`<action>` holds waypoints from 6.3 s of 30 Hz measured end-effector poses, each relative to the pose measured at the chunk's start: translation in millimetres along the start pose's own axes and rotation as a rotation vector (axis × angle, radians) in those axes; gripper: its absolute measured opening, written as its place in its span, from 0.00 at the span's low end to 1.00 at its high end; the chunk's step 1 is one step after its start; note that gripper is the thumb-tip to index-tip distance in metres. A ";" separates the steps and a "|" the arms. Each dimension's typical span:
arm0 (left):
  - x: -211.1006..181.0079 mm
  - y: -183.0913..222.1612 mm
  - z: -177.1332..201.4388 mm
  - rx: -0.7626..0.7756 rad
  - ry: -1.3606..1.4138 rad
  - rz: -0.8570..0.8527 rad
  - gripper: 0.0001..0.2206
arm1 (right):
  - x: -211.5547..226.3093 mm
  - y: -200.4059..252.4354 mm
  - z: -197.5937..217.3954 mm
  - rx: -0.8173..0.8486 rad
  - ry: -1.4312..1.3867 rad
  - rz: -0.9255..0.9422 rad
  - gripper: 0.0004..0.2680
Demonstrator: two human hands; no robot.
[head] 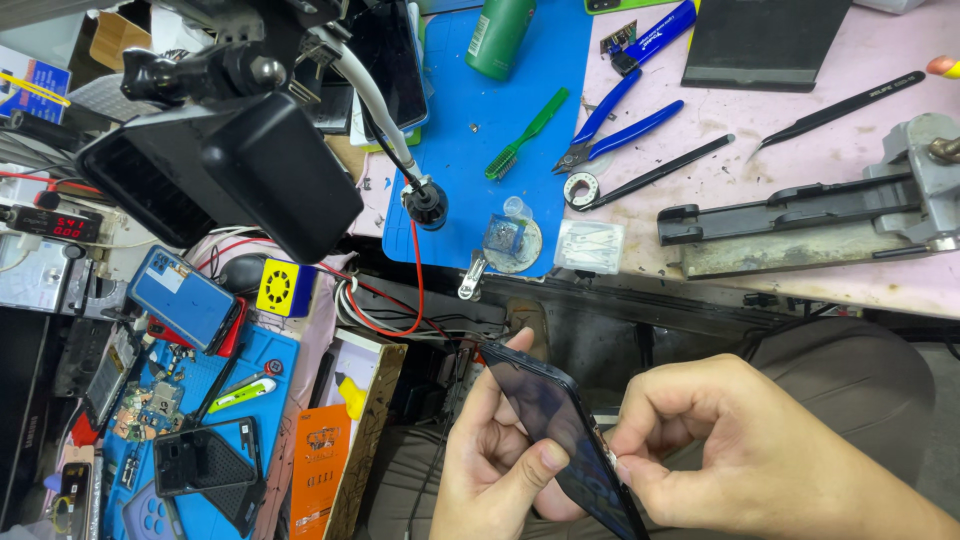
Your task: The person uses a thin tool to pry open the side of a black mobile phone, removes the internal components, and then sorts through various small electronic parts in a plastic container.
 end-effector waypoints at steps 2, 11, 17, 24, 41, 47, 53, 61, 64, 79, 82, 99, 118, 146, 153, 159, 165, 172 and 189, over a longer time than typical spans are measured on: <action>-1.2 0.6 -1.8 -0.005 -0.022 -0.002 0.43 | 10.1 -0.5 1.4 0.003 0.058 0.066 0.02; -6.0 2.1 -13.7 0.028 -0.056 0.042 0.41 | 10.8 1.2 11.1 -0.043 0.367 -0.075 0.05; -2.9 0.6 -9.6 0.041 -0.014 0.054 0.42 | 22.3 4.4 10.7 -0.051 0.359 0.146 0.04; 4.6 -2.6 -3.8 0.070 0.053 0.038 0.44 | 10.1 3.9 9.4 0.019 0.195 0.037 0.03; 1.9 -2.8 -0.7 0.056 0.208 0.025 0.40 | -23.3 -9.8 6.1 0.060 -0.111 -0.044 0.04; 0.1 -0.8 -0.3 0.098 0.293 0.004 0.40 | -23.0 -4.3 0.9 0.038 -0.056 -0.044 0.03; -1.2 0.5 2.3 0.071 0.270 -0.007 0.41 | -21.8 -4.8 -3.4 0.007 -0.022 -0.091 0.03; -13.4 8.1 6.5 0.084 0.176 -0.039 0.41 | -12.6 -5.5 -14.5 -0.005 0.098 -0.115 0.03; -17.6 13.4 8.4 0.083 0.150 -0.044 0.41 | -13.7 -7.1 -18.9 0.015 0.132 -0.126 0.04; -45.9 45.0 30.4 0.148 0.283 -0.096 0.41 | 29.6 -12.6 -67.5 0.047 0.221 -0.107 0.03; -53.6 54.2 37.0 0.145 0.264 -0.113 0.41 | 37.6 -16.1 -81.2 0.062 0.252 -0.117 0.04; -113.1 121.9 111.9 0.182 0.385 -0.302 0.35 | 79.6 -63.9 -183.0 0.103 0.462 -0.207 0.04; -68.7 239.0 304.1 -0.203 0.627 -0.580 0.31 | 55.7 -212.7 -368.3 0.055 1.357 0.720 0.22; -135.5 212.6 287.3 -0.142 0.821 -0.798 0.45 | 60.9 -189.3 -333.6 0.578 -0.233 0.163 0.31; -139.3 180.4 220.8 0.021 0.782 -0.655 0.45 | 87.7 -154.7 -277.1 0.355 0.043 0.286 0.32; -147.2 176.8 177.0 0.040 0.665 -0.736 0.51 | 100.2 -112.5 -269.8 0.348 0.272 0.395 0.29; -153.8 189.7 146.7 0.148 0.639 -0.797 0.56 | 105.2 -82.2 -284.9 0.359 0.376 0.492 0.21; -156.1 192.1 143.4 0.049 0.463 -0.738 0.58 | 117.8 -71.9 -294.5 0.470 0.597 0.510 0.24; -159.4 185.4 127.9 0.069 0.494 -0.599 0.59 | 101.5 -71.8 -279.9 0.435 0.305 0.524 0.17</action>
Point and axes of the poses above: each hand's wrist, its own y-axis away from the middle knuckle, its own z-axis out of the back of the hand, x = y × z, the point moved 8 cm from there along -y, towards the middle knuckle, and after that the axes turned 10 degrees about y, right-handed, at the moved point
